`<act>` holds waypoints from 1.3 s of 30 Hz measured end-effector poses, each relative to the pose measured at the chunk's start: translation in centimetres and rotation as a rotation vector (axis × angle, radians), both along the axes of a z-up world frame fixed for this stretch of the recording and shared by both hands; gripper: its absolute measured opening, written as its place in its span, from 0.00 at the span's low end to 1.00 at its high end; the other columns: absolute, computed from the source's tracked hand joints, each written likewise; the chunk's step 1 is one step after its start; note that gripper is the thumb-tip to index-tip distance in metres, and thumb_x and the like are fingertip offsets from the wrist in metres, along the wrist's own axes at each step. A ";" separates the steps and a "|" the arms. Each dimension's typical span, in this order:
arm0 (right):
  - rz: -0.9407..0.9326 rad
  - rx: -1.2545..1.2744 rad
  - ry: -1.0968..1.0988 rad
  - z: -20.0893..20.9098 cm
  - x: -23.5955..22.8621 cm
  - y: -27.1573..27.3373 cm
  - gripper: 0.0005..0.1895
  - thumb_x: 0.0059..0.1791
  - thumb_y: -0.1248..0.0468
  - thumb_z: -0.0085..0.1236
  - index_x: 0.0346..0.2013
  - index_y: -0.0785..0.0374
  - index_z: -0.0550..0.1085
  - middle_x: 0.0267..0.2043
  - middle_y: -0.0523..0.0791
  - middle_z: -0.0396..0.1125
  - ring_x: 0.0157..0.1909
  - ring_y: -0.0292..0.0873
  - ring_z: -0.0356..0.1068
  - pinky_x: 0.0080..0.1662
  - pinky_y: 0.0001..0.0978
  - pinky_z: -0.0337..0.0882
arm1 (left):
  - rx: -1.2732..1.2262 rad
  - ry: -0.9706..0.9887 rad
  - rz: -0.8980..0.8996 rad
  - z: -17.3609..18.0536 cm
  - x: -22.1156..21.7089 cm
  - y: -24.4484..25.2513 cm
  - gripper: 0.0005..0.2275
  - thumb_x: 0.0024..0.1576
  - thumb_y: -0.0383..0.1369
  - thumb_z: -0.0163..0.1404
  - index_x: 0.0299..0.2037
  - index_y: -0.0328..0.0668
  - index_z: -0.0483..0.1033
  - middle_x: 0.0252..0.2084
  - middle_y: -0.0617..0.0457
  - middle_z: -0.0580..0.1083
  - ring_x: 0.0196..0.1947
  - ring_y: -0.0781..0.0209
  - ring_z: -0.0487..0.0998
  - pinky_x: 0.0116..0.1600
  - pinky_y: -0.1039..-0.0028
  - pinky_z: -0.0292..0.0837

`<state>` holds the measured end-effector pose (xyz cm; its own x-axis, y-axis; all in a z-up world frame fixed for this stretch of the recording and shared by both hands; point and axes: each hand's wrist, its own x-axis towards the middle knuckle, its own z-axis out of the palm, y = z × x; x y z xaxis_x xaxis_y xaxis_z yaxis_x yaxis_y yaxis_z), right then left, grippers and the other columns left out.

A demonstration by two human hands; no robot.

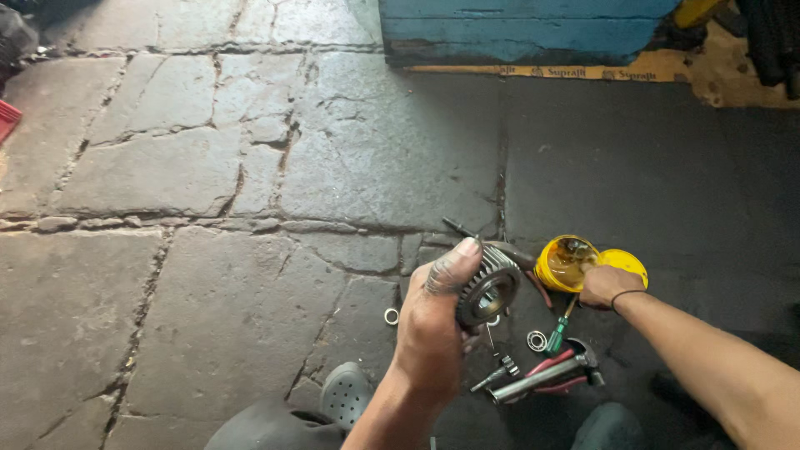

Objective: The person cleans and greases a gear assembly by hand using a thin metal tool to apply grease to the internal bearings and teeth.

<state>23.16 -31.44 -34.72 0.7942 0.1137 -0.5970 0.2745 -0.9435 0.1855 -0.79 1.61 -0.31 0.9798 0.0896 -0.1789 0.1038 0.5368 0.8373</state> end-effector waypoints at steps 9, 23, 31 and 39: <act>0.063 -0.105 -0.052 4.0 -1.1 1.0 0.38 0.46 0.55 0.56 0.71 0.37 0.59 0.57 0.46 0.73 0.59 0.53 0.73 0.60 0.55 0.71 | 0.086 0.026 0.015 -0.1 0.1 -0.1 0.20 0.62 0.45 0.45 0.38 0.33 0.81 0.30 0.55 0.75 0.29 0.69 0.71 0.34 0.78 0.64; -0.221 0.219 -0.142 4.9 0.9 2.8 0.27 0.46 0.52 0.56 0.59 0.59 0.74 0.52 0.59 0.74 0.55 0.62 0.74 0.55 0.56 0.73 | -0.070 0.304 0.135 0.8 1.4 -0.6 0.23 0.61 0.49 0.42 0.39 0.33 0.81 0.21 0.59 0.69 0.16 0.70 0.63 0.20 0.77 0.53; 0.125 0.473 0.042 -2.7 -2.8 6.0 0.25 0.40 0.52 0.64 0.47 0.62 0.76 0.45 0.56 0.75 0.48 0.58 0.76 0.51 0.50 0.75 | -0.225 0.222 0.099 1.3 1.0 0.0 0.26 0.65 0.50 0.36 0.41 0.30 0.79 0.15 0.59 0.62 0.11 0.69 0.57 0.17 0.74 0.51; -0.604 0.640 -0.118 -8.6 -15.0 11.4 0.43 0.35 0.52 0.76 0.53 0.68 0.62 0.50 0.63 0.69 0.52 0.65 0.71 0.53 0.52 0.72 | -0.237 0.249 0.109 1.4 0.2 0.0 0.27 0.62 0.52 0.38 0.40 0.32 0.79 0.18 0.59 0.65 0.13 0.69 0.59 0.17 0.75 0.52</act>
